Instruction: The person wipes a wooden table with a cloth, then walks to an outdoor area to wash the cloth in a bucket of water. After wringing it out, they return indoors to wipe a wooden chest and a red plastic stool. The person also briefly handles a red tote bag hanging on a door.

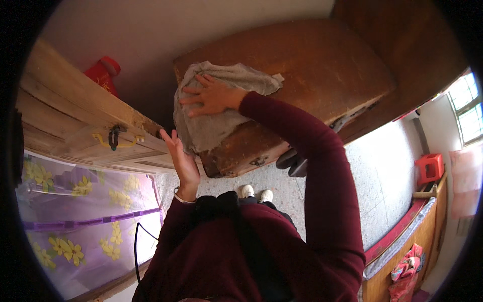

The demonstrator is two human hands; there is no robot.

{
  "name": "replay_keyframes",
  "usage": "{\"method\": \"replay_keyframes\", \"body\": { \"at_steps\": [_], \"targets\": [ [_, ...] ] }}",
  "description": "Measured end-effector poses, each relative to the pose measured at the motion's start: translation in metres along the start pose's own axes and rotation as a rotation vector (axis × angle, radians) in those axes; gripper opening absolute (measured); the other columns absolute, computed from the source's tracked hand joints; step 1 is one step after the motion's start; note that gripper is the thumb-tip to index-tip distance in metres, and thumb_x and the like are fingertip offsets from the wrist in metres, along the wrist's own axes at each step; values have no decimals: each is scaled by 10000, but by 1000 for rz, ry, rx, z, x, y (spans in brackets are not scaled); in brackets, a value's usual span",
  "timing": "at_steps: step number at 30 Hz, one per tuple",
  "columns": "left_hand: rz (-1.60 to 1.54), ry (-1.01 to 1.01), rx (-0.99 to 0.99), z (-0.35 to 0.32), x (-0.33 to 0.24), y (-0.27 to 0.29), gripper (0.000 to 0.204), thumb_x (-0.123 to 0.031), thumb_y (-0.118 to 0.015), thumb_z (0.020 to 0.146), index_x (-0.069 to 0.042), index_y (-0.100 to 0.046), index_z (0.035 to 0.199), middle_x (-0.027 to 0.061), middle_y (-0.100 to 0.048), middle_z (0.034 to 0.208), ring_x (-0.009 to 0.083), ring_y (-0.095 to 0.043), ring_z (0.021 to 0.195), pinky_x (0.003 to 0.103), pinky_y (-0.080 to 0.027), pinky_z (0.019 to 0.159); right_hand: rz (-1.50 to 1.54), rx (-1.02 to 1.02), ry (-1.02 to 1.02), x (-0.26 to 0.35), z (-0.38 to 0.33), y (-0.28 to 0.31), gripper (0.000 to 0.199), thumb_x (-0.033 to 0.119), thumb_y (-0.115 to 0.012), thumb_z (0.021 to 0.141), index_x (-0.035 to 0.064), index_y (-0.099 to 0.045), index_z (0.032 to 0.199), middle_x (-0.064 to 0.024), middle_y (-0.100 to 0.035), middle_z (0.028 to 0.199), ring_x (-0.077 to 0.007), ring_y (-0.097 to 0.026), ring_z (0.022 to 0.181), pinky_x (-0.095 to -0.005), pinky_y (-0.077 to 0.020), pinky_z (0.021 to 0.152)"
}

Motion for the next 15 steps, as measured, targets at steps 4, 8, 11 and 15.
{"method": "replay_keyframes", "body": {
  "at_steps": [4,8,11,15],
  "targets": [
    [123,-50,60,5,-4,-4,674,-334,-375,966,-134,36,1462,160,2,1513,249,-34,1397,386,-57,1107,-45,-27,-132,-41,54,-7,647,680,-246,865,332,-294,1409,-41,-214,1494,-425,-98,1359,-495,-73,1114],
    [211,-133,189,3,-11,-7,642,-227,-373,966,-65,10,1455,175,-13,1509,252,-32,1398,378,-58,1110,-129,-55,-268,-85,94,-17,645,681,-225,868,341,-274,1414,-25,-215,1496,-397,-156,1355,-488,-104,1109],
    [446,-244,341,-2,-9,-14,681,-168,-433,919,12,-26,1434,239,17,1487,341,-37,1386,442,-81,1097,-220,-32,-414,-141,69,-12,622,648,-221,888,330,-251,1422,-38,-224,1492,-358,-176,1360,-476,-118,1109],
    [575,-305,371,-3,-11,-21,739,-238,-499,905,18,-46,1430,267,27,1474,369,-21,1379,464,-94,1091,-433,19,-550,-258,-26,-7,635,622,-218,902,263,-265,1423,-79,-215,1492,-324,-212,1356,-501,-158,1087]
  ]
}}
Point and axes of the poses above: each hand's wrist, its own z-axis towards the middle knuckle, its own y-axis out of the back of the hand, x = y × z, the point moved 2 cm from there along z, towards the middle knuckle
